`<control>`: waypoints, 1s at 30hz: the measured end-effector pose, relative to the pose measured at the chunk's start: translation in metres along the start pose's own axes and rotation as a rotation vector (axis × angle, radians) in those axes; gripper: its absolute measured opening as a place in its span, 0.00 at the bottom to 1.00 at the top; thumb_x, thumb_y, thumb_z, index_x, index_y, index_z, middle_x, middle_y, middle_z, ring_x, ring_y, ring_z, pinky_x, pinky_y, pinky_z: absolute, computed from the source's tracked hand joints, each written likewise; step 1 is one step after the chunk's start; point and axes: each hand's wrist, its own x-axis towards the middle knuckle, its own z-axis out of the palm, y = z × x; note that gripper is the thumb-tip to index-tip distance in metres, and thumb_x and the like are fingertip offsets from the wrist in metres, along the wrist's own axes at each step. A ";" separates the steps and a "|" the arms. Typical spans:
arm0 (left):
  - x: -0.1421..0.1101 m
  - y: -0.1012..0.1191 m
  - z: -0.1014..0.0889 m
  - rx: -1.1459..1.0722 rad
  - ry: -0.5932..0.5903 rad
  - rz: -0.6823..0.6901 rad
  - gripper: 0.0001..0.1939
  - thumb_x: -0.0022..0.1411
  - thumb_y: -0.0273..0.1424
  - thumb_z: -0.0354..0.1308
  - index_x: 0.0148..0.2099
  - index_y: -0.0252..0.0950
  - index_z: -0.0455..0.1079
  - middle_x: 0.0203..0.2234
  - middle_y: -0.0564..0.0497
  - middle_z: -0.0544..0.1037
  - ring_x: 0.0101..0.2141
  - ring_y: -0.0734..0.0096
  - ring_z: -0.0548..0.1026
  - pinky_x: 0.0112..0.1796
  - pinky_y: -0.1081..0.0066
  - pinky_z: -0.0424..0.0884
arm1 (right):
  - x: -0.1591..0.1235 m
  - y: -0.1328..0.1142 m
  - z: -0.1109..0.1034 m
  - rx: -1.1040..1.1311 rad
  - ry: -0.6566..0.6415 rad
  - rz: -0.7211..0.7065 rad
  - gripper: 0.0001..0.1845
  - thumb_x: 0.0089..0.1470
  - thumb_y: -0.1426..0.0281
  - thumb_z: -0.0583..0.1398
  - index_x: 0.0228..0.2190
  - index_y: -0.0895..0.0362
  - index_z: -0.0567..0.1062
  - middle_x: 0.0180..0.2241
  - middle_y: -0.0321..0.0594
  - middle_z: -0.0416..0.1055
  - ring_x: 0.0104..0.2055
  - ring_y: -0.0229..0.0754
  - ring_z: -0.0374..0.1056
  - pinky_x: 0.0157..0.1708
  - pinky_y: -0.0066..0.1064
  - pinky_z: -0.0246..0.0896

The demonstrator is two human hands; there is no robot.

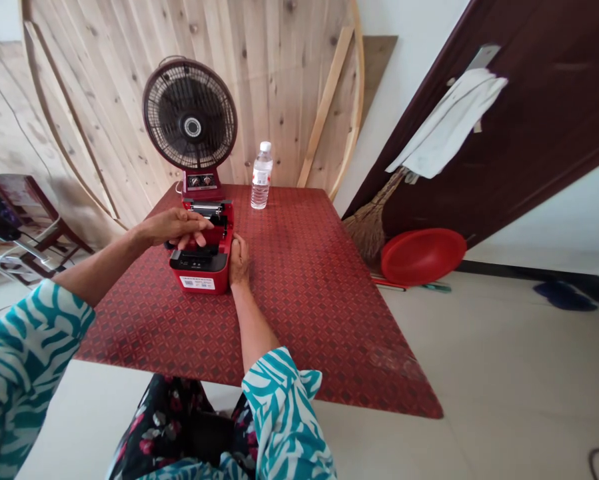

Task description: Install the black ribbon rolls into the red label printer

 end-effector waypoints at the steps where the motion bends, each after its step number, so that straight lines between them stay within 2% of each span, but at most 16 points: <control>1: 0.004 -0.002 0.000 0.077 0.024 0.032 0.08 0.46 0.35 0.72 0.30 0.38 0.81 0.17 0.51 0.79 0.12 0.76 0.66 0.15 0.77 0.53 | 0.000 0.000 0.000 -0.003 -0.003 -0.001 0.24 0.59 0.53 0.50 0.47 0.52 0.75 0.53 0.43 0.75 0.57 0.45 0.67 0.63 0.45 0.58; 3: 0.012 -0.006 0.002 0.269 0.033 0.092 0.05 0.41 0.29 0.71 0.25 0.41 0.80 0.14 0.55 0.75 0.14 0.76 0.67 0.18 0.77 0.56 | 0.000 0.000 -0.001 -0.012 -0.005 -0.002 0.24 0.59 0.53 0.50 0.46 0.52 0.75 0.53 0.44 0.75 0.57 0.46 0.67 0.63 0.46 0.58; 7: 0.029 -0.010 0.010 0.624 -0.062 0.118 0.09 0.37 0.25 0.71 0.23 0.45 0.78 0.16 0.57 0.74 0.20 0.73 0.68 0.24 0.75 0.56 | 0.000 -0.002 -0.002 -0.020 -0.009 0.001 0.24 0.59 0.53 0.51 0.46 0.53 0.76 0.53 0.45 0.75 0.57 0.46 0.68 0.62 0.45 0.58; 12: 0.042 -0.016 0.015 0.673 -0.191 0.092 0.12 0.37 0.18 0.66 0.20 0.43 0.75 0.17 0.56 0.74 0.23 0.69 0.69 0.28 0.73 0.58 | 0.000 -0.001 -0.001 0.001 0.004 0.018 0.23 0.58 0.54 0.52 0.46 0.52 0.76 0.53 0.43 0.76 0.57 0.45 0.68 0.63 0.45 0.58; 17: 0.042 -0.024 0.018 0.529 -0.053 0.010 0.16 0.37 0.14 0.63 0.17 0.42 0.72 0.13 0.58 0.69 0.20 0.72 0.67 0.27 0.74 0.57 | 0.002 0.005 0.001 0.014 0.025 0.022 0.22 0.58 0.54 0.52 0.46 0.51 0.76 0.52 0.42 0.76 0.56 0.45 0.69 0.63 0.45 0.58; 19: 0.041 -0.025 0.020 0.582 -0.033 0.006 0.15 0.39 0.14 0.63 0.18 0.42 0.72 0.14 0.57 0.69 0.21 0.70 0.69 0.29 0.74 0.58 | 0.003 0.006 0.002 0.012 0.026 0.017 0.24 0.58 0.54 0.51 0.47 0.52 0.76 0.53 0.44 0.75 0.57 0.46 0.68 0.63 0.45 0.58; 22: 0.039 -0.023 0.023 0.760 -0.034 0.017 0.13 0.40 0.17 0.64 0.20 0.41 0.72 0.16 0.56 0.70 0.26 0.66 0.72 0.33 0.73 0.62 | 0.003 0.004 0.001 0.002 0.008 0.015 0.25 0.58 0.53 0.52 0.47 0.54 0.76 0.54 0.47 0.74 0.58 0.47 0.67 0.64 0.45 0.57; 25: 0.033 -0.018 0.024 0.854 0.043 0.022 0.10 0.43 0.20 0.66 0.24 0.41 0.73 0.19 0.53 0.71 0.34 0.57 0.76 0.39 0.68 0.65 | 0.003 0.003 -0.001 -0.002 -0.014 0.023 0.24 0.58 0.54 0.52 0.47 0.53 0.76 0.53 0.45 0.75 0.58 0.46 0.68 0.63 0.44 0.57; 28: 0.023 -0.013 0.024 0.799 0.132 0.033 0.10 0.43 0.23 0.68 0.29 0.41 0.74 0.23 0.51 0.74 0.41 0.50 0.77 0.44 0.64 0.66 | 0.002 0.002 -0.003 0.003 -0.031 0.031 0.24 0.58 0.53 0.52 0.47 0.52 0.76 0.53 0.44 0.75 0.57 0.45 0.69 0.63 0.44 0.58; 30: 0.014 -0.010 0.023 0.727 0.174 0.061 0.11 0.42 0.23 0.69 0.30 0.41 0.75 0.26 0.51 0.75 0.42 0.51 0.76 0.45 0.65 0.66 | 0.002 0.002 -0.003 0.001 -0.033 0.028 0.24 0.59 0.53 0.52 0.47 0.52 0.76 0.53 0.44 0.76 0.56 0.45 0.69 0.63 0.45 0.59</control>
